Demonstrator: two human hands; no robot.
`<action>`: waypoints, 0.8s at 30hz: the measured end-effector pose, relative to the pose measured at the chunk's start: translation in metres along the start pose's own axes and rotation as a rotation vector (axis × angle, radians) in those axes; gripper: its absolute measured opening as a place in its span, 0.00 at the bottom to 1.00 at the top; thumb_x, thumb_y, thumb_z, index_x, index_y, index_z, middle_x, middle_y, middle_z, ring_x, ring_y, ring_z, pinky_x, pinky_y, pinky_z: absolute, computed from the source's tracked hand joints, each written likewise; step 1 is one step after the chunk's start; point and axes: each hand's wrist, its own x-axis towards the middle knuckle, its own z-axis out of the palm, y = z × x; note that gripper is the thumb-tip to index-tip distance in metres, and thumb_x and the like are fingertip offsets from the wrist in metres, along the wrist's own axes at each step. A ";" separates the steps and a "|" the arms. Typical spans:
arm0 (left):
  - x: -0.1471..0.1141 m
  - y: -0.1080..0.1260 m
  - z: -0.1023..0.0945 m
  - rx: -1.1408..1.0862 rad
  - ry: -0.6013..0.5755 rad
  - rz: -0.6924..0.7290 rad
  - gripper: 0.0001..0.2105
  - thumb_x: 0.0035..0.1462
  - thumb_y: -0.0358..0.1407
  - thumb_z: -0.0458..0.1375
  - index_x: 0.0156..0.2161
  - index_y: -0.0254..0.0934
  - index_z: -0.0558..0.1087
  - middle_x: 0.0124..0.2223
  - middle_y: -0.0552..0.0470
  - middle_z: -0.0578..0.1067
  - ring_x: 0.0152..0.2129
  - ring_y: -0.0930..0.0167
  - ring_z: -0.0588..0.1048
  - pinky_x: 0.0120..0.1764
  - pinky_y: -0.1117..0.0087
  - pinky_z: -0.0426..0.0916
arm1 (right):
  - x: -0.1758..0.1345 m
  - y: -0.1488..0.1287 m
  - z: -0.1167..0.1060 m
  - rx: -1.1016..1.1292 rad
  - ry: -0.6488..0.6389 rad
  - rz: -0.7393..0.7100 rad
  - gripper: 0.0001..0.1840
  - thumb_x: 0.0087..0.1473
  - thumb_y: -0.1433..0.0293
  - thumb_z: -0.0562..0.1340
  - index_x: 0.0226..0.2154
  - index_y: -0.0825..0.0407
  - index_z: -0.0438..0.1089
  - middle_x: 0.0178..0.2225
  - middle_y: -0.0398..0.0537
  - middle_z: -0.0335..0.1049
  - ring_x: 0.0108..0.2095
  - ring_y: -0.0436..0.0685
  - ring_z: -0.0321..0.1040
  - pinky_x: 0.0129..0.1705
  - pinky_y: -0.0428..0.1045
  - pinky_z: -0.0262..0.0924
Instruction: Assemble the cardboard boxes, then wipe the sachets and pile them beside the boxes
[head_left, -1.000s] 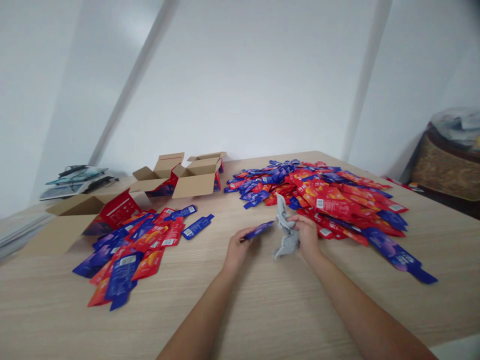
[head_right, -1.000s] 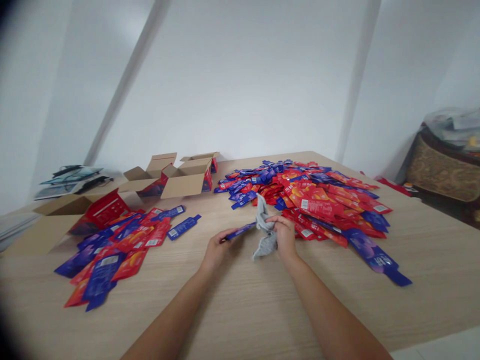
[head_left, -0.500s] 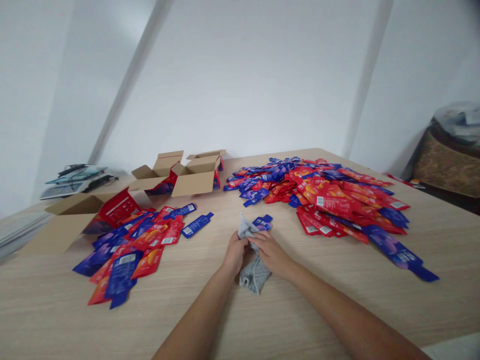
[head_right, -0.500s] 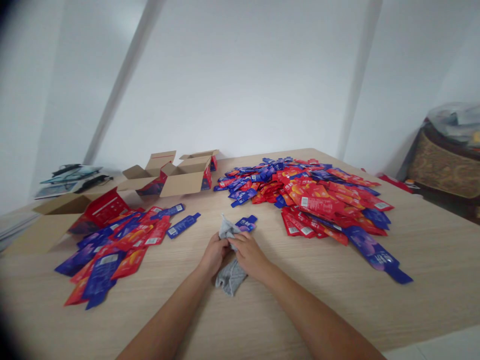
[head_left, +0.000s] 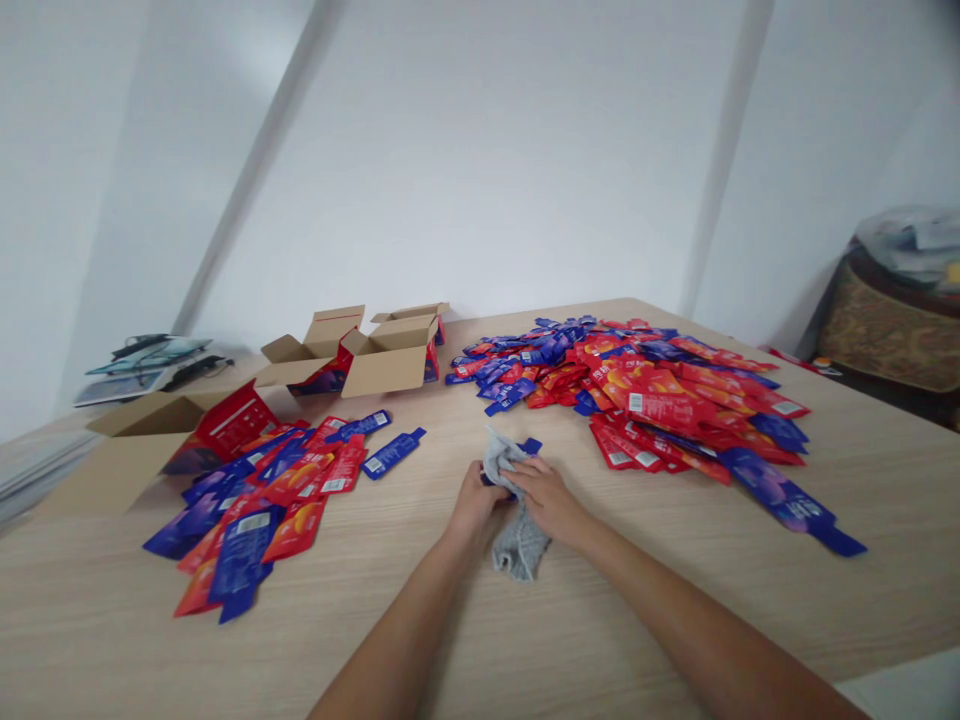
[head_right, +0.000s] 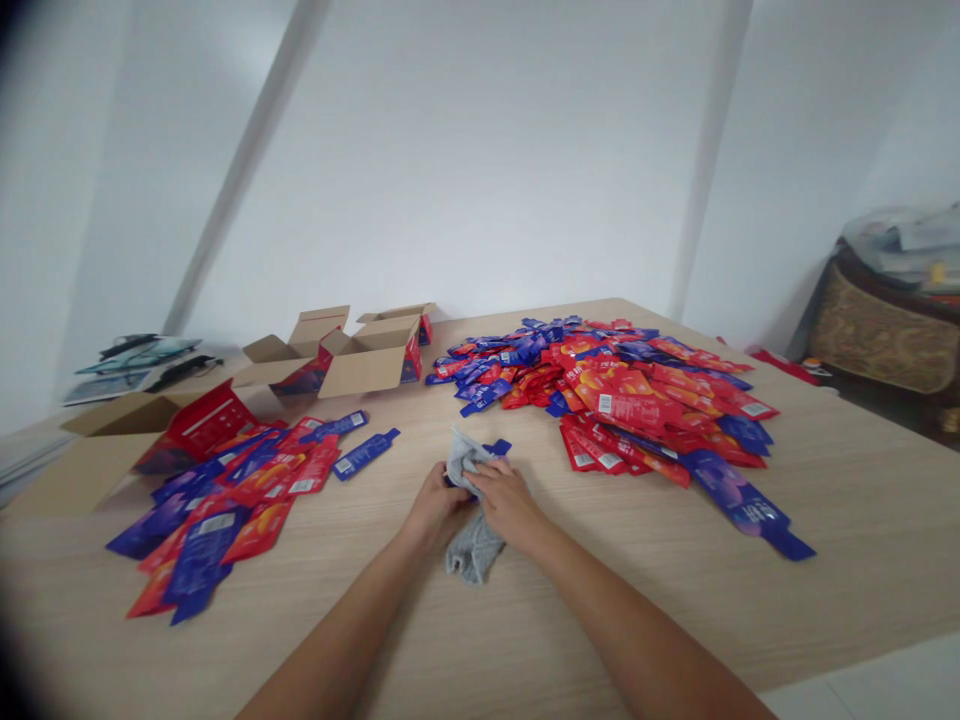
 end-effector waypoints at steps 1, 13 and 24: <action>0.000 0.002 -0.001 0.026 -0.021 -0.009 0.21 0.30 0.20 0.60 0.34 0.35 0.63 0.26 0.56 0.72 0.21 0.72 0.72 0.27 0.72 0.67 | 0.000 0.001 0.000 -0.015 -0.002 0.017 0.31 0.49 0.78 0.50 0.56 0.47 0.60 0.58 0.42 0.59 0.56 0.55 0.51 0.55 0.52 0.49; 0.020 0.034 -0.055 0.574 0.369 0.171 0.13 0.44 0.27 0.57 0.39 0.34 0.65 0.36 0.45 0.73 0.36 0.61 0.74 0.40 0.56 0.68 | 0.004 0.038 -0.013 -0.350 0.036 0.448 0.27 0.53 0.74 0.50 0.56 0.52 0.59 0.60 0.52 0.55 0.58 0.62 0.47 0.55 0.60 0.42; 0.041 0.028 -0.081 1.560 0.248 0.341 0.19 0.57 0.40 0.48 0.54 0.49 0.67 0.63 0.50 0.57 0.62 0.51 0.41 0.54 0.36 0.34 | 0.004 0.042 -0.012 -0.349 0.046 0.437 0.29 0.52 0.75 0.49 0.57 0.48 0.59 0.60 0.48 0.55 0.58 0.59 0.48 0.55 0.59 0.42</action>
